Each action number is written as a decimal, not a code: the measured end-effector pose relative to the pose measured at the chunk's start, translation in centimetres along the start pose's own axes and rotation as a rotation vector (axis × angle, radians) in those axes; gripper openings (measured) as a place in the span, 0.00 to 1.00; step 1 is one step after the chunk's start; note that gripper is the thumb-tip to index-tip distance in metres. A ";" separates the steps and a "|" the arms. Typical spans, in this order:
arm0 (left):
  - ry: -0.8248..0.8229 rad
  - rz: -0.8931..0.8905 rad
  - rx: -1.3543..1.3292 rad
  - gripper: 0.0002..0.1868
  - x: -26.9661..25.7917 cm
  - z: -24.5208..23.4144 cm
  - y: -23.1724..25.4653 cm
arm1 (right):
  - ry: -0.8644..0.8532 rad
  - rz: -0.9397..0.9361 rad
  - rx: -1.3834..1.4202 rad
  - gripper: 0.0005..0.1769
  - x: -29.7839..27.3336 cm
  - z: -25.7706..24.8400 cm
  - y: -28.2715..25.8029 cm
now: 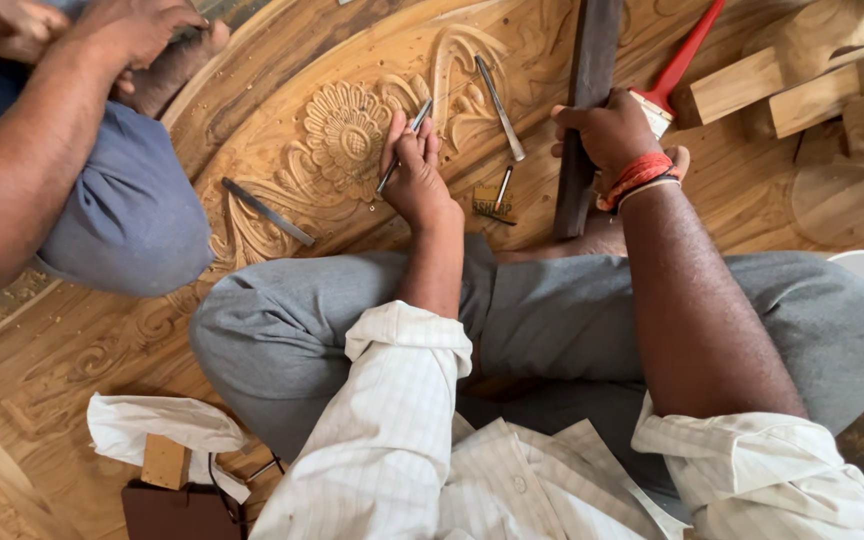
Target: The person carves a floral design into a large wooden panel using a chisel and mallet. They repeatedly strike the chisel to shape the wood and occasionally brush away debris.
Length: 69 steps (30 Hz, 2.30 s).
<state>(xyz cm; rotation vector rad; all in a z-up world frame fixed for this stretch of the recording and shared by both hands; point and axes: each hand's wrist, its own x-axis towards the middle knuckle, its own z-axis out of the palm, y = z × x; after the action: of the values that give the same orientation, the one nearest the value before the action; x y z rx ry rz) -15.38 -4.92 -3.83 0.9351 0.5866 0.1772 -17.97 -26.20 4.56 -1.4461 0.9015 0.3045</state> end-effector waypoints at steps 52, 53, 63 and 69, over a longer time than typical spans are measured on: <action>-0.685 0.358 0.960 0.07 7.0 1.9 11.7 | -0.069 -0.020 -0.205 0.18 -0.1 -0.3 -0.4; -0.793 0.446 1.133 0.07 7.0 1.9 12.6 | -0.061 -0.035 -0.132 0.16 -0.4 -0.4 -0.6; -1.513 1.740 1.444 0.19 5.3 1.2 14.7 | -0.067 -0.132 0.004 0.18 -7.2 1.4 -5.9; -1.478 1.686 1.441 0.16 5.6 1.8 13.5 | 0.090 -1.078 -0.998 0.25 -11.2 1.8 -7.0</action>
<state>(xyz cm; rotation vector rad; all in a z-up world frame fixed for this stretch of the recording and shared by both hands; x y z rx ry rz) -8.35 3.97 5.58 2.3125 -1.8706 0.4701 -19.86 -21.87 17.05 -2.6457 -0.1462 -0.1778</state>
